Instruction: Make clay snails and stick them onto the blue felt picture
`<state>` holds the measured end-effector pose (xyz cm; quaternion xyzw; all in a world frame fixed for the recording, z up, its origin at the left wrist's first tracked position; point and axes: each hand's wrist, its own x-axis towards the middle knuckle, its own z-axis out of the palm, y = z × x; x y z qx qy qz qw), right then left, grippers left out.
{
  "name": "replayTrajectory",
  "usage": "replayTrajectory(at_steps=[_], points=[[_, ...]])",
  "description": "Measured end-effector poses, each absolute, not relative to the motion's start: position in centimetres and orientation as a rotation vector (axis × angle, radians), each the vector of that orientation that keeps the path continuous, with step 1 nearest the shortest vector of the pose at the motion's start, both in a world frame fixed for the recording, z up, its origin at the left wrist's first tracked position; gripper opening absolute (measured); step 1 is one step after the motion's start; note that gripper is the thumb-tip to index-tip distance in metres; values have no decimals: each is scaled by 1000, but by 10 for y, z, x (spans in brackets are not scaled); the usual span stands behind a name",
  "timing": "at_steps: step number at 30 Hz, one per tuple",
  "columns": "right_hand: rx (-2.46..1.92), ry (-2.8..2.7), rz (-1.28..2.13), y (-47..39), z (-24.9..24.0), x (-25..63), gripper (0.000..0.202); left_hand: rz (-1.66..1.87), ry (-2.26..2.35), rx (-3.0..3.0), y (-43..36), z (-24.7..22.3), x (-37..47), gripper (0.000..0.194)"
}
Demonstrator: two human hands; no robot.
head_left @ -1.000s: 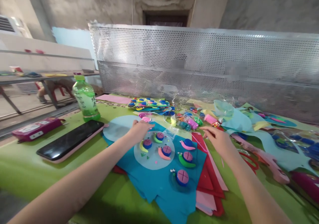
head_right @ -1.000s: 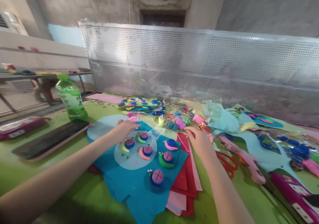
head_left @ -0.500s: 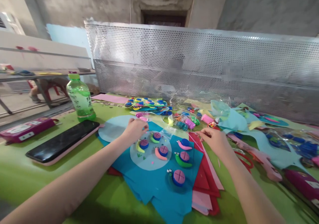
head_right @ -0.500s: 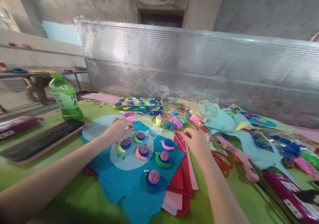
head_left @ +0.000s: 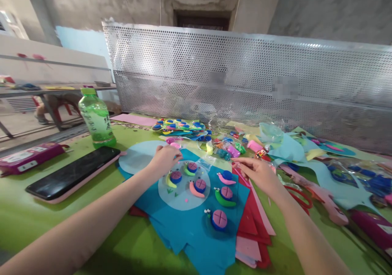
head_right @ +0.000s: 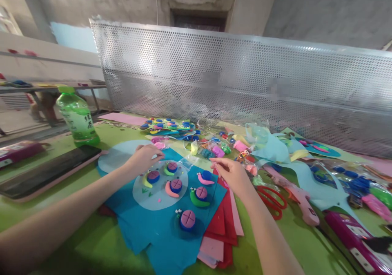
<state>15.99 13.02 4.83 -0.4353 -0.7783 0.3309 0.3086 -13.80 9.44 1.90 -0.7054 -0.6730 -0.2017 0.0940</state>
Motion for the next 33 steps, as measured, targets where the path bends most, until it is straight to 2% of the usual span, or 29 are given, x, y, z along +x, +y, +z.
replayTrajectory(at_steps=[4,8,11,15,20,25,30,33], points=[[-1040,-2005,1018,130,49,157,31,-682,-1916,-2015,89,23,-132,15],[-965,-2030,1070,119,53,149,22,-794,-1712,-2058,68,38,-103,21],[-936,-2082,1102,106,55,138,18,-969,-1303,-2238,49,46,-75,21],[-887,-2124,1289,93,55,129,24,-1034,-1025,-2288,37,46,-58,14],[-971,-2054,1387,90,54,126,31,-1008,-957,-2234,37,43,-63,11],[-1015,-2046,1345,89,52,124,31,-858,-942,-2214,34,44,-62,9],[-1017,-2073,1259,81,52,118,22,-831,-930,-2144,29,48,-56,11],[-1020,-2044,1193,80,53,116,16,-957,-1044,-2158,29,50,-53,13]])
